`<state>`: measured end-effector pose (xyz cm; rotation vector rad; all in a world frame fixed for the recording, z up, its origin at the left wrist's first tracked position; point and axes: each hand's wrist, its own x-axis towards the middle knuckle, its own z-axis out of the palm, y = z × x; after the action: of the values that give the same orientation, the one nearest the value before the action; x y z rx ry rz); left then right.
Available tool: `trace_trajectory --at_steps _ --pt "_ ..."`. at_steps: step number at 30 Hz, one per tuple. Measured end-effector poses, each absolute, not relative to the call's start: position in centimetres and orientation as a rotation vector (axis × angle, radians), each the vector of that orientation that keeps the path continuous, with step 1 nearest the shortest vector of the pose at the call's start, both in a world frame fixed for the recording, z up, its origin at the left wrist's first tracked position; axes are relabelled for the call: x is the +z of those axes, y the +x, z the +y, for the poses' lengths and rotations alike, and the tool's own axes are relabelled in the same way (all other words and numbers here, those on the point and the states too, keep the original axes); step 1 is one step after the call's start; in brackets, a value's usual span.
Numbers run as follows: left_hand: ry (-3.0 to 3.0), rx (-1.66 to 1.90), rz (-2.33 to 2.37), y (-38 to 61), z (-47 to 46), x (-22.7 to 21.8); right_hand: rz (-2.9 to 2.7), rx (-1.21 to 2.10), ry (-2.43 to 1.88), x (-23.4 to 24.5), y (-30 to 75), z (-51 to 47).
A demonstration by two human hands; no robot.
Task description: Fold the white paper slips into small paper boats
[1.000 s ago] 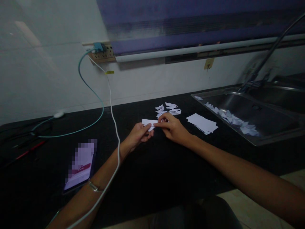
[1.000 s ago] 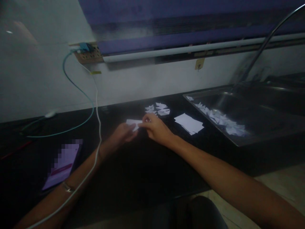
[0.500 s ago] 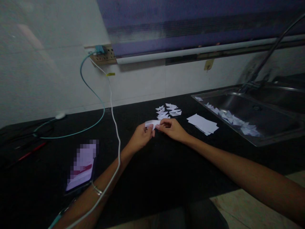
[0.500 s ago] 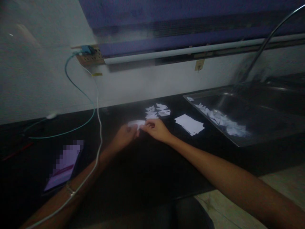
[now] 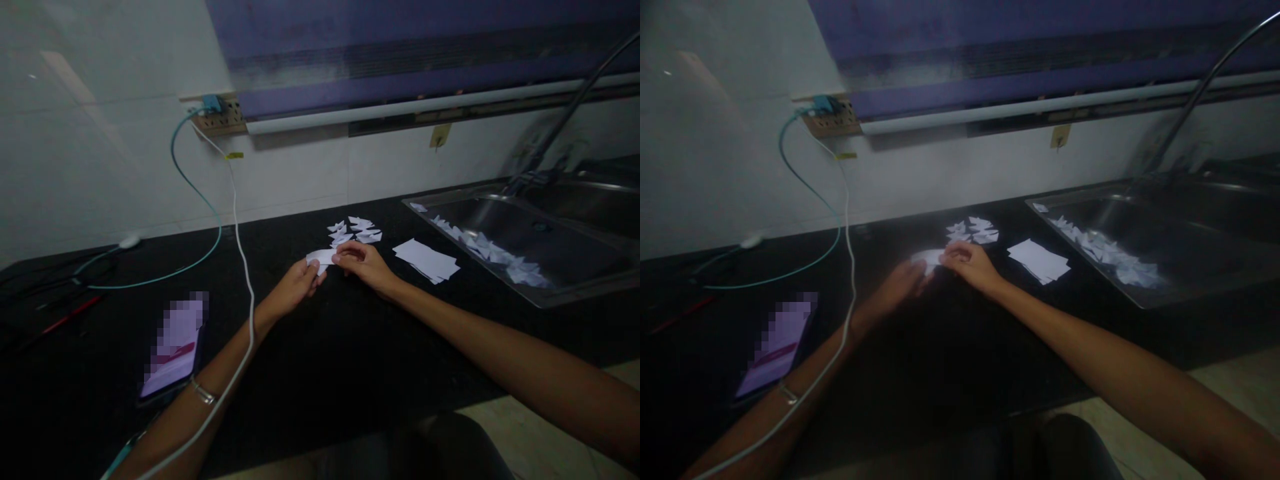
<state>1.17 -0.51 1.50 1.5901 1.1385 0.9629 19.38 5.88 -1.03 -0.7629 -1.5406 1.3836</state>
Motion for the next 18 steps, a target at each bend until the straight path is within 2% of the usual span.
trace_trajectory --at_steps 5,18 --pt "1.568 1.027 1.134 1.75 -0.68 1.15 -1.593 1.324 -0.763 -0.87 19.39 5.75" --pt "1.833 0.794 1.148 1.19 -0.59 1.75 -1.88 1.215 -0.687 -0.38 19.75 5.43"
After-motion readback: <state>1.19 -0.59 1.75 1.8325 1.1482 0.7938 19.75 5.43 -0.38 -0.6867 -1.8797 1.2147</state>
